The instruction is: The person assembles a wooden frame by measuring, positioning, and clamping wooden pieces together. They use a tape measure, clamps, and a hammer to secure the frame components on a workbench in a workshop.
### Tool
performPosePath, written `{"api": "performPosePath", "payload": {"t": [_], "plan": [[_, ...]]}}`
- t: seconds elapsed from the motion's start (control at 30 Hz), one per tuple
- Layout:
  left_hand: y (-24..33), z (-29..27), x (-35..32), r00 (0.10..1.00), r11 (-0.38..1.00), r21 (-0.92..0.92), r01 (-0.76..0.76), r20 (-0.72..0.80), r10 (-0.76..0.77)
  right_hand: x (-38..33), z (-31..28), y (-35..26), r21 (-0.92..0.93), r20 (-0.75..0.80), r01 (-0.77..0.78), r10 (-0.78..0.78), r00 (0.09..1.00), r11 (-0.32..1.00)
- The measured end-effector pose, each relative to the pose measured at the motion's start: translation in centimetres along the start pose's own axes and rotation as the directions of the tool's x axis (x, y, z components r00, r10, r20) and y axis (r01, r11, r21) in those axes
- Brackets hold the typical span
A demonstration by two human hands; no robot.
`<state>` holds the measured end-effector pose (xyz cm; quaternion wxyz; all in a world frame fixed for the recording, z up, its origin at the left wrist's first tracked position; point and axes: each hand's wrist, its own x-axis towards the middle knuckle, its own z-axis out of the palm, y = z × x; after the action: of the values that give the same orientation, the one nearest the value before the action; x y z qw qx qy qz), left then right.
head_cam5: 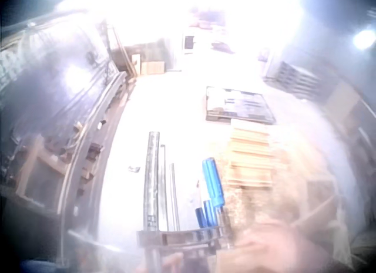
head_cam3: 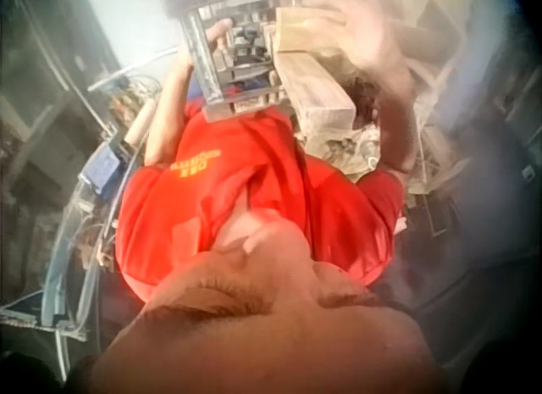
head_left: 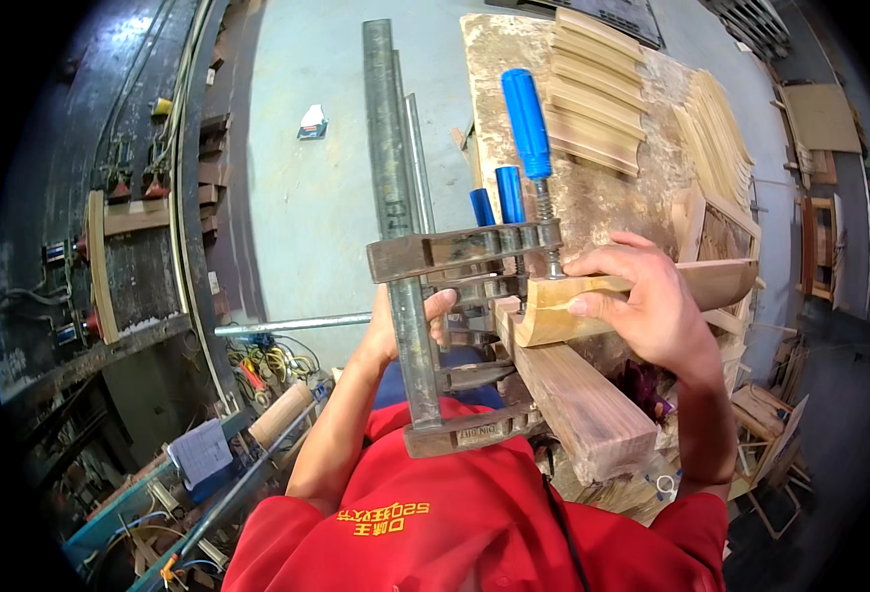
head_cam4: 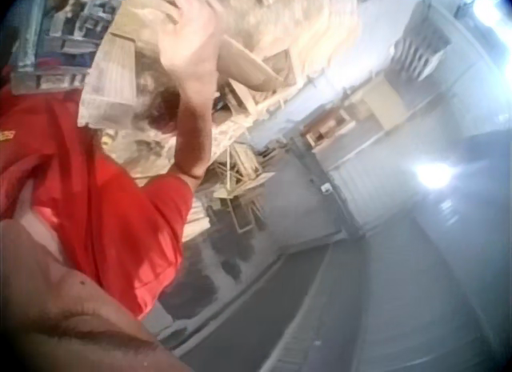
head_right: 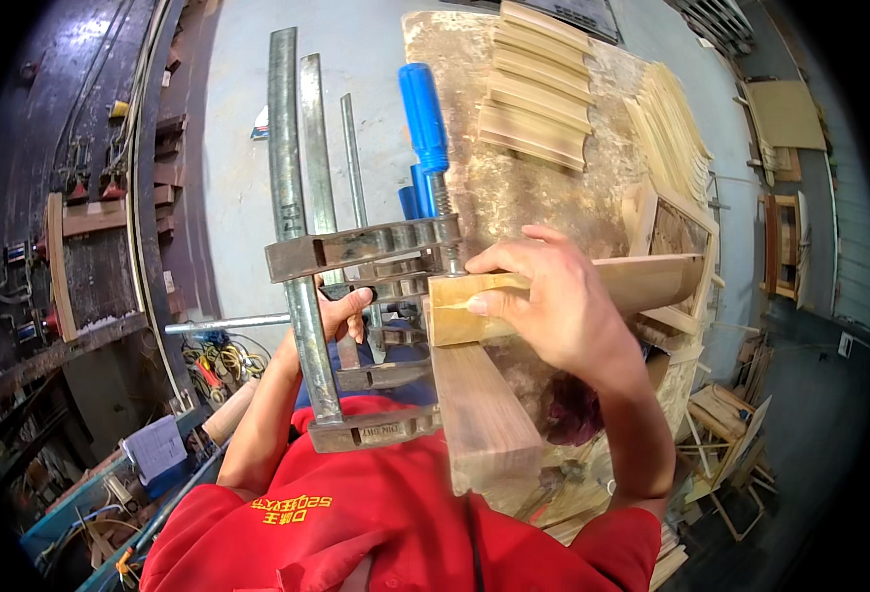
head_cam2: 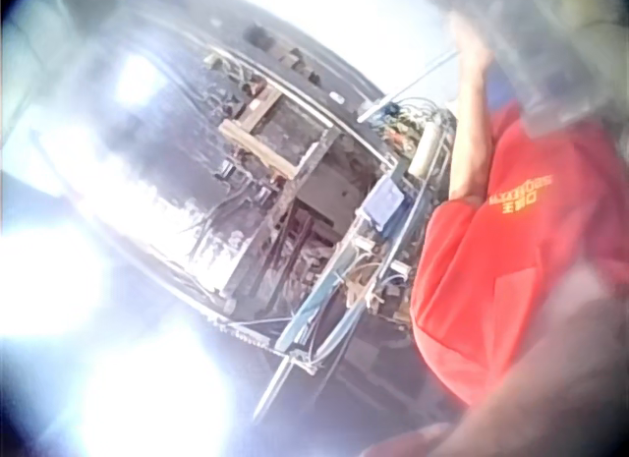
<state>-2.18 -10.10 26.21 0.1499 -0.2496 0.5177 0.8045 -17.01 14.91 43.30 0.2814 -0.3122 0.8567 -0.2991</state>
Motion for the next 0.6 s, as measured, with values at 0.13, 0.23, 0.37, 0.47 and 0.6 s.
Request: {"api": "performPosePath", "payload": {"t": [0.13,0.23,0.37,0.47,0.6], "plan": [[0.6,0.1,-0.1,1.0,0.996,0.085,-0.003,-0.011,0.004,-0.1,-2.8,2.1,0.258,-0.043,0.054,-0.045,0.998,0.965],[-0.2,-0.7,-0.5,0.996,0.98,0.191,0.053,-0.084,-0.037,5.8,-4.1,1.2,0.333,-0.166,-0.046,0.107,0.98,0.942],[-0.5,-0.6,-0.4,0.991,0.97,0.22,0.101,-0.109,-0.078,15.2,-0.8,1.8,0.905,0.045,0.001,-0.097,0.994,0.425],[-0.2,0.3,-0.7,0.993,0.99,0.127,0.063,-0.109,-0.05,17.0,1.1,0.5,0.968,0.132,-0.107,-0.098,0.986,0.228],[-2.0,0.2,-0.4,0.996,0.996,-0.084,0.037,-0.083,-0.044,17.6,1.2,1.2,0.955,0.178,-0.165,-0.029,0.984,0.247]]}}
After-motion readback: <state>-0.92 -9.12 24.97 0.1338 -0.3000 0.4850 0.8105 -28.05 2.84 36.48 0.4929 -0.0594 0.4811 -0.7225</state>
